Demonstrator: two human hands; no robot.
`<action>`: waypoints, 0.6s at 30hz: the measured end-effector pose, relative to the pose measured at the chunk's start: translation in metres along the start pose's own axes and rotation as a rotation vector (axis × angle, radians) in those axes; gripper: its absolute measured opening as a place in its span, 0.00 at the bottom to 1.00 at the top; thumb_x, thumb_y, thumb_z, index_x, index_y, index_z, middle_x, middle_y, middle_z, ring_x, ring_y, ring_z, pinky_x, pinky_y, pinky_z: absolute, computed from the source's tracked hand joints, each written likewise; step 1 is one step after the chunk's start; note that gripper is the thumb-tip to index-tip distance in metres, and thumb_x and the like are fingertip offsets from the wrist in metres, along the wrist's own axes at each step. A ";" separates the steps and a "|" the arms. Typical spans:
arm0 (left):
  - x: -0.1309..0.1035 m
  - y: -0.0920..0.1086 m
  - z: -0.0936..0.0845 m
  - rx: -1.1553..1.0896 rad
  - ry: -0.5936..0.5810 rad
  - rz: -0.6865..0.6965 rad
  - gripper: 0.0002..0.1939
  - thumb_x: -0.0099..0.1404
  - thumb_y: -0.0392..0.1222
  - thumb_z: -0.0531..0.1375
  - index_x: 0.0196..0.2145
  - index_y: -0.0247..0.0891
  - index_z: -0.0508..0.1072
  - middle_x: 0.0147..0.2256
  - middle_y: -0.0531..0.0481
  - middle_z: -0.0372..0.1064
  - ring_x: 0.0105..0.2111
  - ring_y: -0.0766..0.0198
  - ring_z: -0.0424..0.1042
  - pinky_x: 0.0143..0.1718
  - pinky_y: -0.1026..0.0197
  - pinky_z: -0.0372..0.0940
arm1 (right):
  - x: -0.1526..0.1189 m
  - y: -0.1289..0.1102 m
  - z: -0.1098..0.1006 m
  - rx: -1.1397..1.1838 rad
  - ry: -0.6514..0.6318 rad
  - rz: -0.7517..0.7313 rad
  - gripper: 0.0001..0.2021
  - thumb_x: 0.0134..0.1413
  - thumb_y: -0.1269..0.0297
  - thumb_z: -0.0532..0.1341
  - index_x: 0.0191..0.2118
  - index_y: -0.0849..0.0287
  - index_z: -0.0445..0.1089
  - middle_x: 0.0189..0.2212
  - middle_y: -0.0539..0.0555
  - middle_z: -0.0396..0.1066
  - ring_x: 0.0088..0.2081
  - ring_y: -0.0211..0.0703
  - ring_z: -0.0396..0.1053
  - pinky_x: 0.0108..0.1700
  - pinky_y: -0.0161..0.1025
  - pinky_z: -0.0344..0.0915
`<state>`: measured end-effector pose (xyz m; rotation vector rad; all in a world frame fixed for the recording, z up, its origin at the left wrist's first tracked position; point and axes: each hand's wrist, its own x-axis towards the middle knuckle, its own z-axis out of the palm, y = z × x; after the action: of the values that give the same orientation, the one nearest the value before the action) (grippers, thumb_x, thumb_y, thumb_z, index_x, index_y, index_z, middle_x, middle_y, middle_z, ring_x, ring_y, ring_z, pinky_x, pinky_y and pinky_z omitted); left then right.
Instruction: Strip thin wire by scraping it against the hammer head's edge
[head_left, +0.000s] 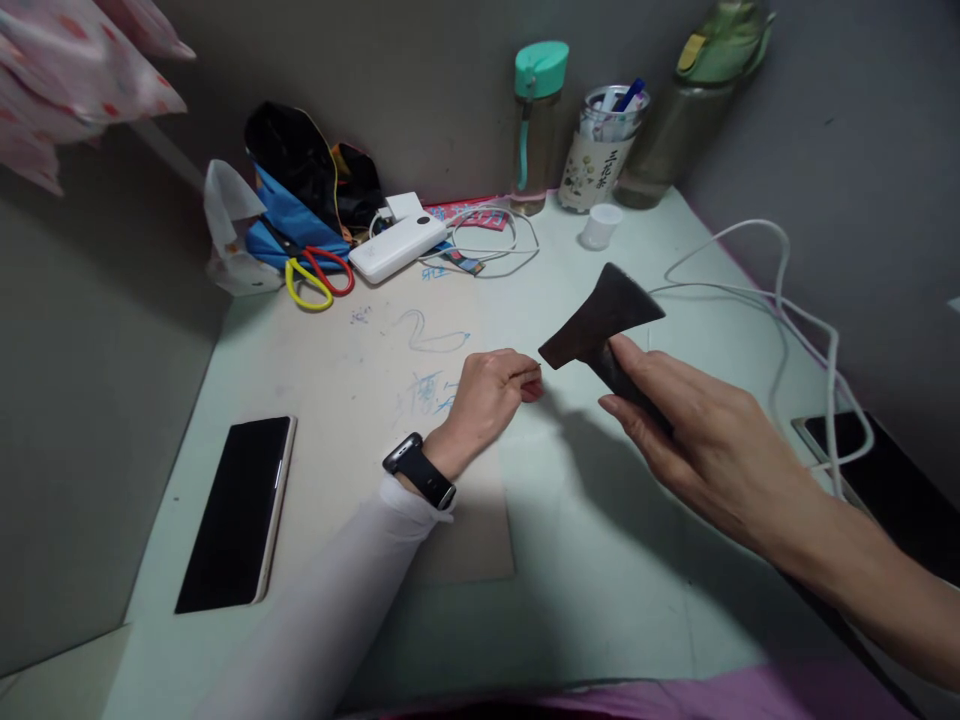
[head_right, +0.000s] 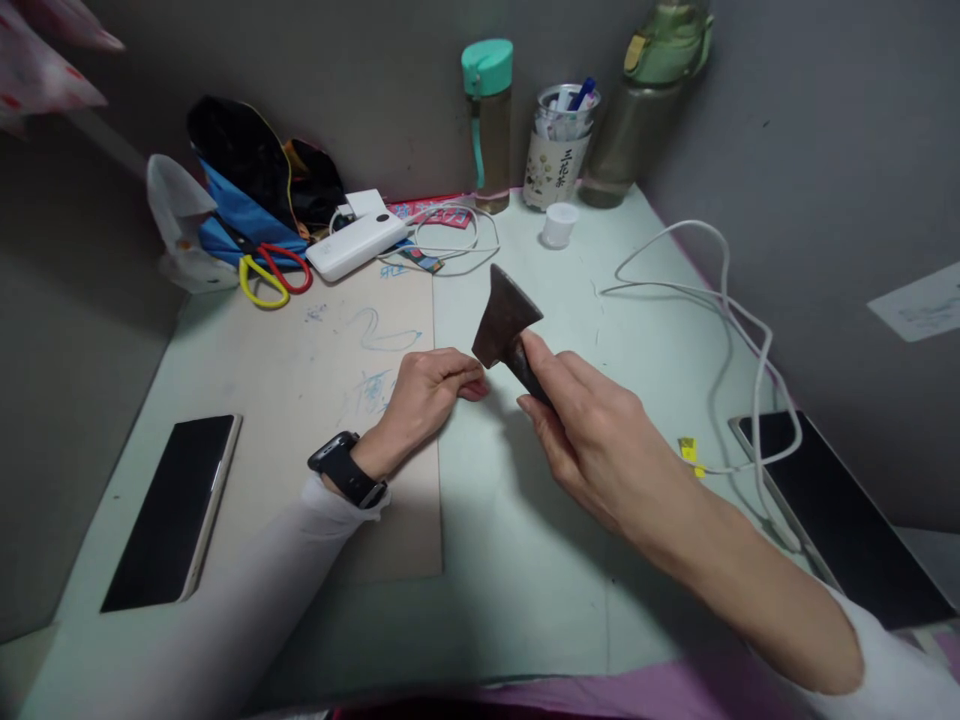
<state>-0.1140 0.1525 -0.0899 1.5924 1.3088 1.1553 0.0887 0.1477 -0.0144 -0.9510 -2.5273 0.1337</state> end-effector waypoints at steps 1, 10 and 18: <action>0.000 0.001 0.000 0.025 0.004 0.008 0.12 0.63 0.26 0.56 0.25 0.33 0.76 0.27 0.49 0.75 0.26 0.68 0.75 0.31 0.66 0.73 | -0.001 0.001 0.002 0.007 -0.013 -0.007 0.20 0.66 0.68 0.54 0.62 0.61 0.59 0.32 0.54 0.70 0.29 0.43 0.69 0.30 0.38 0.65; 0.000 0.000 0.002 -0.025 0.008 -0.011 0.12 0.62 0.27 0.56 0.25 0.33 0.76 0.27 0.50 0.74 0.26 0.68 0.76 0.31 0.66 0.73 | -0.001 0.006 0.002 0.014 -0.055 -0.023 0.20 0.65 0.70 0.54 0.61 0.66 0.59 0.32 0.55 0.69 0.29 0.43 0.69 0.31 0.38 0.66; 0.002 0.003 0.002 0.017 0.002 -0.031 0.12 0.62 0.27 0.57 0.25 0.34 0.76 0.26 0.50 0.75 0.26 0.67 0.76 0.31 0.66 0.73 | -0.002 0.006 0.009 0.029 -0.064 -0.004 0.21 0.65 0.69 0.54 0.62 0.69 0.60 0.32 0.55 0.69 0.28 0.43 0.68 0.30 0.39 0.64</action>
<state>-0.1113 0.1538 -0.0871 1.5782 1.3437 1.1303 0.0901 0.1514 -0.0249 -0.9441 -2.5780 0.2017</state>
